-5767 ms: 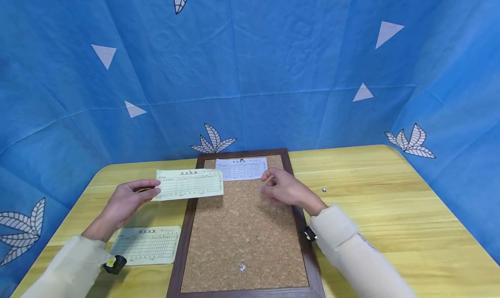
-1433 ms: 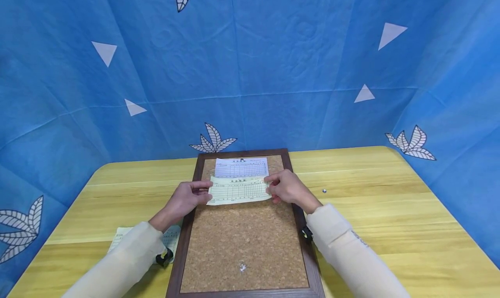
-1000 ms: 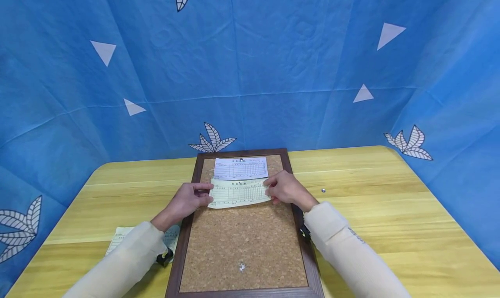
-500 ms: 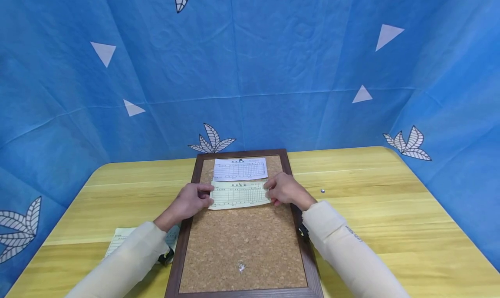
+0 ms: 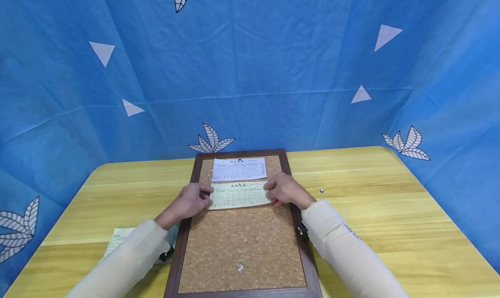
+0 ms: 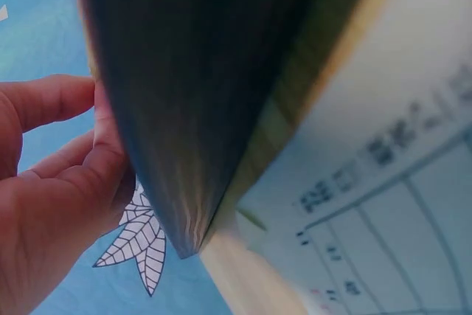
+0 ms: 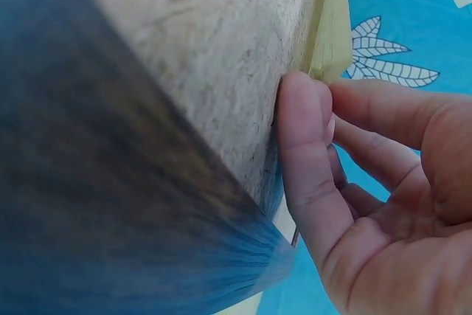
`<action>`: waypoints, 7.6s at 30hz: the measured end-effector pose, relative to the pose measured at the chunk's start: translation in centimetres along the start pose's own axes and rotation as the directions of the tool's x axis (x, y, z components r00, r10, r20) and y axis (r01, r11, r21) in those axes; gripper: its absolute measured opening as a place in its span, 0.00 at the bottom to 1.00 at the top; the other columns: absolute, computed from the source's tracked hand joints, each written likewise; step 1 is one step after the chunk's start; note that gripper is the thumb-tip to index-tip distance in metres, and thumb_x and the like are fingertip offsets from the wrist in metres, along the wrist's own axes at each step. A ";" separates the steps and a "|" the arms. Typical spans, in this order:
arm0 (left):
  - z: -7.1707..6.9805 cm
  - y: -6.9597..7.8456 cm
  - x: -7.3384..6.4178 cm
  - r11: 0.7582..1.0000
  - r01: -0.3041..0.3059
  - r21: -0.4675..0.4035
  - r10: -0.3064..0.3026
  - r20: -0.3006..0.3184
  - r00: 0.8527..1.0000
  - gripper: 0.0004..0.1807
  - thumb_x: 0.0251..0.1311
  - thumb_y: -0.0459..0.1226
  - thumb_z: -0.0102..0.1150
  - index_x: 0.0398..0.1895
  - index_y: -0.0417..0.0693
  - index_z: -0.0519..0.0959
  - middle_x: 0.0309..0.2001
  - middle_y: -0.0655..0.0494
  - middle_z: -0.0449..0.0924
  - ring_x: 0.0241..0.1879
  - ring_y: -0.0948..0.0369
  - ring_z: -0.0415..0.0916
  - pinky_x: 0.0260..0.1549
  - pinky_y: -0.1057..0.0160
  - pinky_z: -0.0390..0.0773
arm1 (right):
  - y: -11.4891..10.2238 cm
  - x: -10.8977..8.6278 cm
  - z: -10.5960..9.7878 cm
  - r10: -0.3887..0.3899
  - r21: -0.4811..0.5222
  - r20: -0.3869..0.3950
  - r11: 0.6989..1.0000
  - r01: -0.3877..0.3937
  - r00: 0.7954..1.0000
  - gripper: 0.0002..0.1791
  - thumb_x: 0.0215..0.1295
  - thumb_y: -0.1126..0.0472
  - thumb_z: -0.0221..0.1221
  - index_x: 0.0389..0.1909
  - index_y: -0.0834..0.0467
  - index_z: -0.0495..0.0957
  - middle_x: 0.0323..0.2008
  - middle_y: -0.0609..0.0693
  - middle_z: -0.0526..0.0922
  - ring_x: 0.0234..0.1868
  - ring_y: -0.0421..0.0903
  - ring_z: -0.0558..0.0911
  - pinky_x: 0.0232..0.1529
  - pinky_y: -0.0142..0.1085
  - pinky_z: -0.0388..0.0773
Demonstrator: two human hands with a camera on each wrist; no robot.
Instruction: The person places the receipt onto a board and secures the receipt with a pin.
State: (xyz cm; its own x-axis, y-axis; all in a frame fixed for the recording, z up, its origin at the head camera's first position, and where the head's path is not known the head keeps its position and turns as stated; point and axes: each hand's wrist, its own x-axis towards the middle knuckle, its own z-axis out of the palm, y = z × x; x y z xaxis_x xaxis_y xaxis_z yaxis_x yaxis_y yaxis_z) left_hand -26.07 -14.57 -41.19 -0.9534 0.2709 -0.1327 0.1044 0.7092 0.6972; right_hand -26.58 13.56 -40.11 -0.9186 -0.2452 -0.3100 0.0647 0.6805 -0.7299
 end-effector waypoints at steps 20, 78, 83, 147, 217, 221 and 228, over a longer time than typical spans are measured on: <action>-0.1 0.4 -0.1 0.998 0.004 0.066 -0.005 0.020 1.000 0.20 0.61 0.25 0.56 0.57 0.36 0.81 0.42 0.51 0.80 0.41 0.59 0.71 0.44 0.59 0.74 | -0.1 0.2 0.2 0.025 0.010 0.006 1.000 -0.025 1.000 0.19 0.68 0.71 0.59 0.59 0.72 0.77 0.28 0.55 0.80 0.26 0.43 0.79 0.29 0.36 0.81; -0.5 -0.4 0.2 0.999 -0.032 -0.006 0.032 0.040 0.999 0.22 0.58 0.23 0.55 0.20 0.49 0.55 0.23 0.56 0.49 0.25 0.58 0.50 0.28 0.59 0.52 | -0.2 -0.4 -0.1 0.003 -0.061 0.005 0.998 -0.003 1.000 0.20 0.66 0.72 0.60 0.59 0.71 0.76 0.27 0.54 0.82 0.22 0.43 0.82 0.27 0.35 0.81; -0.4 -0.6 0.1 0.999 -0.036 -0.038 0.037 0.028 0.999 0.24 0.60 0.24 0.60 0.19 0.48 0.56 0.22 0.57 0.52 0.22 0.60 0.51 0.28 0.60 0.55 | 0.2 -1.0 -1.0 -0.054 -0.044 0.027 0.997 0.056 0.998 0.21 0.68 0.71 0.59 0.60 0.74 0.74 0.29 0.55 0.83 0.27 0.44 0.83 0.31 0.37 0.83; -0.3 -0.6 0.2 0.999 0.041 -0.030 -0.040 0.015 0.999 0.17 0.60 0.28 0.65 0.53 0.36 0.81 0.37 0.53 0.76 0.36 0.59 0.69 0.36 0.61 0.71 | 7.7 -5.4 -8.3 0.041 0.205 -0.093 0.979 -0.021 0.995 0.19 0.75 0.66 0.53 0.59 0.77 0.70 0.42 0.61 0.82 0.39 0.50 0.85 0.42 0.42 0.83; -0.5 -0.3 0.0 0.998 0.053 -0.037 -0.053 -0.004 0.999 0.14 0.59 0.28 0.67 0.49 0.38 0.82 0.35 0.53 0.76 0.34 0.59 0.70 0.35 0.62 0.72 | 10.1 -4.4 -8.6 0.153 0.107 -0.112 0.984 -0.141 0.982 0.13 0.72 0.65 0.58 0.47 0.73 0.81 0.32 0.52 0.82 0.31 0.44 0.80 0.33 0.37 0.81; -0.5 -0.4 0.0 0.998 0.048 -0.034 -0.048 -0.005 0.999 0.14 0.59 0.28 0.67 0.49 0.38 0.82 0.35 0.53 0.76 0.34 0.59 0.70 0.35 0.62 0.72 | 9.8 -4.3 -8.5 0.147 0.094 -0.115 0.986 -0.136 0.982 0.13 0.72 0.65 0.58 0.47 0.72 0.81 0.32 0.52 0.82 0.31 0.44 0.81 0.33 0.37 0.82; -0.4 -0.5 0.2 0.998 0.047 -0.028 -0.047 -0.005 0.999 0.15 0.59 0.28 0.67 0.50 0.37 0.82 0.35 0.53 0.76 0.33 0.59 0.70 0.34 0.62 0.71 | 9.3 -4.1 -8.4 0.151 0.097 -0.107 0.985 -0.141 0.983 0.13 0.73 0.65 0.57 0.47 0.72 0.80 0.33 0.53 0.82 0.32 0.44 0.81 0.34 0.37 0.82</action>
State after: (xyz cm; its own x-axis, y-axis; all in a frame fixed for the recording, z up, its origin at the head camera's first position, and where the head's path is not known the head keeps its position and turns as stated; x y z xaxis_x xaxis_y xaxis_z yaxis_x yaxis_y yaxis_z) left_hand -26.46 -15.09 -41.28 -0.9588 0.2334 -0.1618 0.0513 0.7028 0.7096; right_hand -25.50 26.66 -40.52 -0.9346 -0.0643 -0.3498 0.2310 0.6380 -0.7345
